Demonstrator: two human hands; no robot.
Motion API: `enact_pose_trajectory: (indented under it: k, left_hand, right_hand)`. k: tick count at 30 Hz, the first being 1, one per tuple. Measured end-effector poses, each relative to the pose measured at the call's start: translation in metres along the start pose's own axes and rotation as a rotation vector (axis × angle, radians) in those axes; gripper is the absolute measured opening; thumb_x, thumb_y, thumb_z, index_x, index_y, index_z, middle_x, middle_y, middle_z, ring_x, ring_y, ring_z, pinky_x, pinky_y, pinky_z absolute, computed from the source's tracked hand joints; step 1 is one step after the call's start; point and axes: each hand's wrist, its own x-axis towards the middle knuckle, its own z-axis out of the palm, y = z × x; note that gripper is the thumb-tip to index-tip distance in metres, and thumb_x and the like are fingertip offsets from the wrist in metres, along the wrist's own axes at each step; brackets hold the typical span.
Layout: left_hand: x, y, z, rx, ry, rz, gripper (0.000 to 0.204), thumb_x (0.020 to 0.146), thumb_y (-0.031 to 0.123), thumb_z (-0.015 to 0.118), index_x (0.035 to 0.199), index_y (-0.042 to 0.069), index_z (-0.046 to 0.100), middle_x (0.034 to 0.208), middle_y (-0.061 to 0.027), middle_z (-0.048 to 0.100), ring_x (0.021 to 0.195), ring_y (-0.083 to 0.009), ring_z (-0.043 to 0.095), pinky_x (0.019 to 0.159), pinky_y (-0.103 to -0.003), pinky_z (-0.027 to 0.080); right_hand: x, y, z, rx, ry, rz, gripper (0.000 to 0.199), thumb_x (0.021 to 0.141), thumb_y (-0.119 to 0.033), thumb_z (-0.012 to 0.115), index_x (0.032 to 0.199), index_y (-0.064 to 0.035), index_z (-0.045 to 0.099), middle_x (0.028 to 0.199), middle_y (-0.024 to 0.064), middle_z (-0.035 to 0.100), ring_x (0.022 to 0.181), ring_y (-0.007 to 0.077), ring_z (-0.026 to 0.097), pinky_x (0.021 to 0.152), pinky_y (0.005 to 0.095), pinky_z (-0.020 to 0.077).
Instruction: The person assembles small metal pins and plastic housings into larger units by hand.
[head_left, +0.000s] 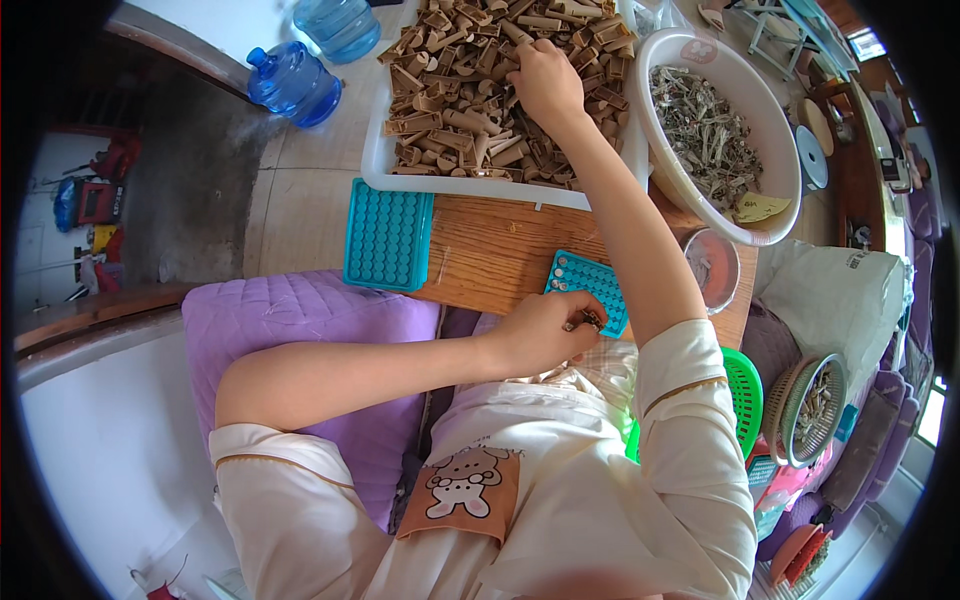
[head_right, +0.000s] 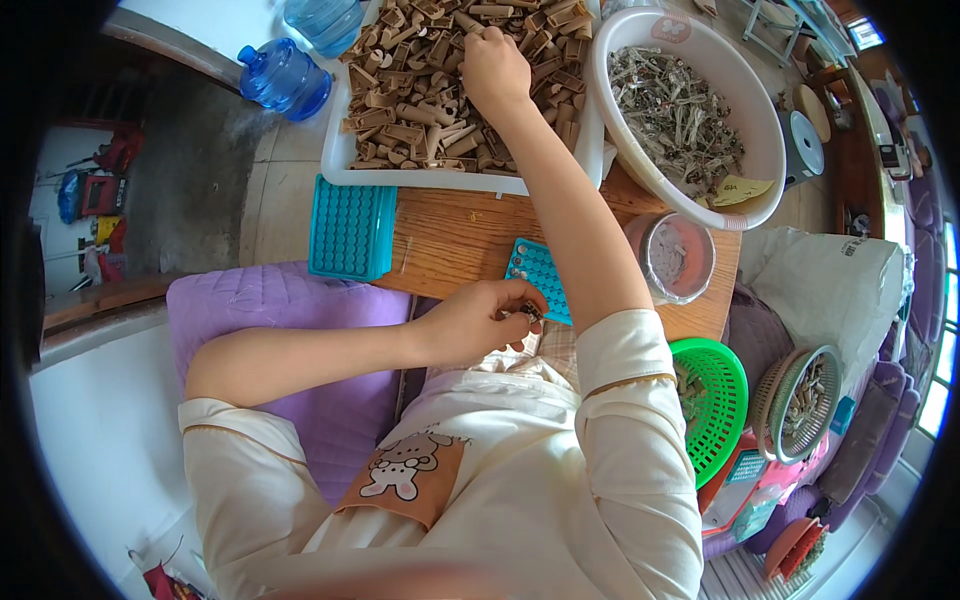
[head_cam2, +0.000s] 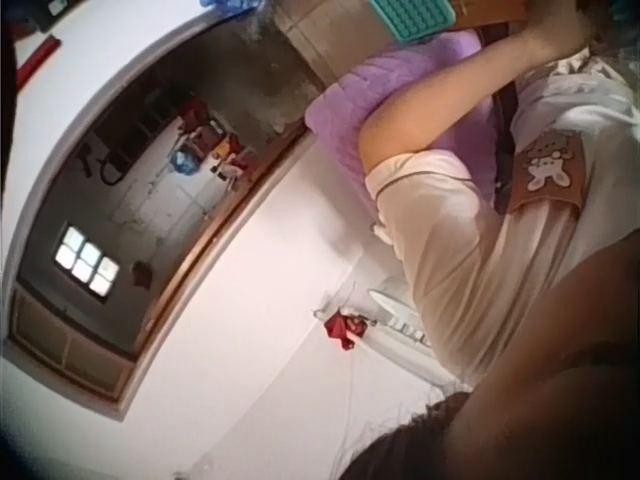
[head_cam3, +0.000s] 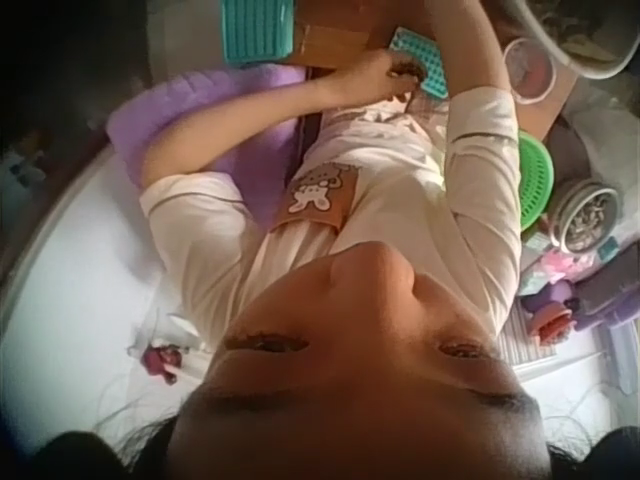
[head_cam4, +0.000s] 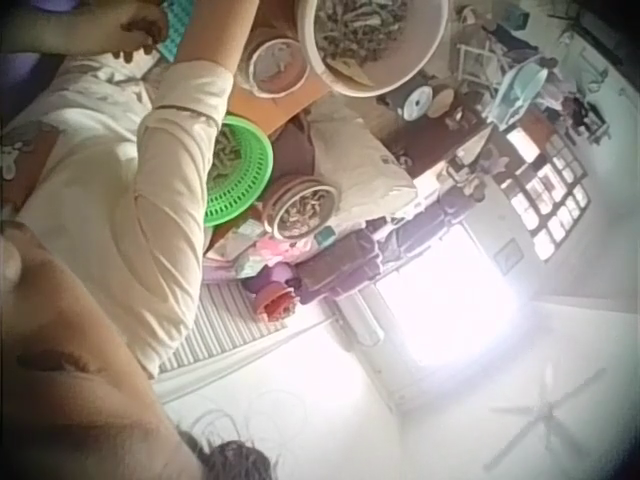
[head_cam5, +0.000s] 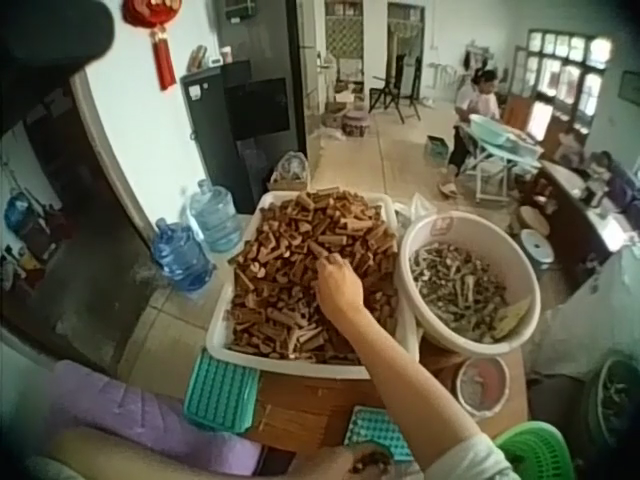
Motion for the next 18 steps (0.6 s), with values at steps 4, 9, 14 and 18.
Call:
enact_pose_trajectory:
  k: [4,9,14,18]
  left_hand:
    - [0.001,-0.001,0.0,0.01,0.0,-0.011,0.025,0.082,0.011,0.047,0.104,-0.002,0.046,0.085,-0.0077,0.056,0.07,-0.0119,0.056,0.062,-0.023,0.045]
    - [0.007,-0.011,-0.003,0.076,0.121,0.167,0.023,0.083,0.006,0.048,0.105,-0.002,0.045,0.089,-0.0083,0.054,0.083,-0.0114,0.054,0.068,-0.024,0.047]
    - [0.01,-0.01,-0.004,0.046,0.072,0.107,0.022,0.084,0.004,0.046,0.105,-0.001,0.045,0.091,-0.008,0.053,0.087,-0.0104,0.052,0.072,-0.023,0.047]
    - [0.008,-0.005,-0.003,-0.032,0.064,0.045,0.022,0.084,0.005,0.045,0.106,0.0,0.045,0.093,-0.0075,0.053,0.085,-0.0105,0.052,0.073,-0.024,0.046]
  right_hand:
    - [0.0,0.008,-0.007,0.019,-0.125,0.002,0.023,0.069,-0.021,0.064,0.084,-0.0046,0.057,0.086,0.0121,0.055,0.084,0.0285,0.054,0.07,0.0374,0.0442]
    - [-0.026,0.009,-0.032,0.111,-0.222,0.061,0.027,0.068,-0.026,0.066,0.076,-0.002,0.055,0.079,0.0133,0.054,0.075,0.0296,0.054,0.067,0.0372,0.0428]
    - [-0.06,0.022,-0.056,0.166,-0.187,0.059,0.03,0.066,-0.026,0.067,0.071,-0.001,0.052,0.073,0.0135,0.053,0.069,0.0303,0.052,0.063,0.0374,0.0414]
    - [-0.085,0.027,-0.078,0.22,-0.239,0.077,0.028,0.064,-0.021,0.068,0.07,-0.0001,0.051,0.07,0.0137,0.052,0.067,0.0299,0.052,0.062,0.0362,0.0411]
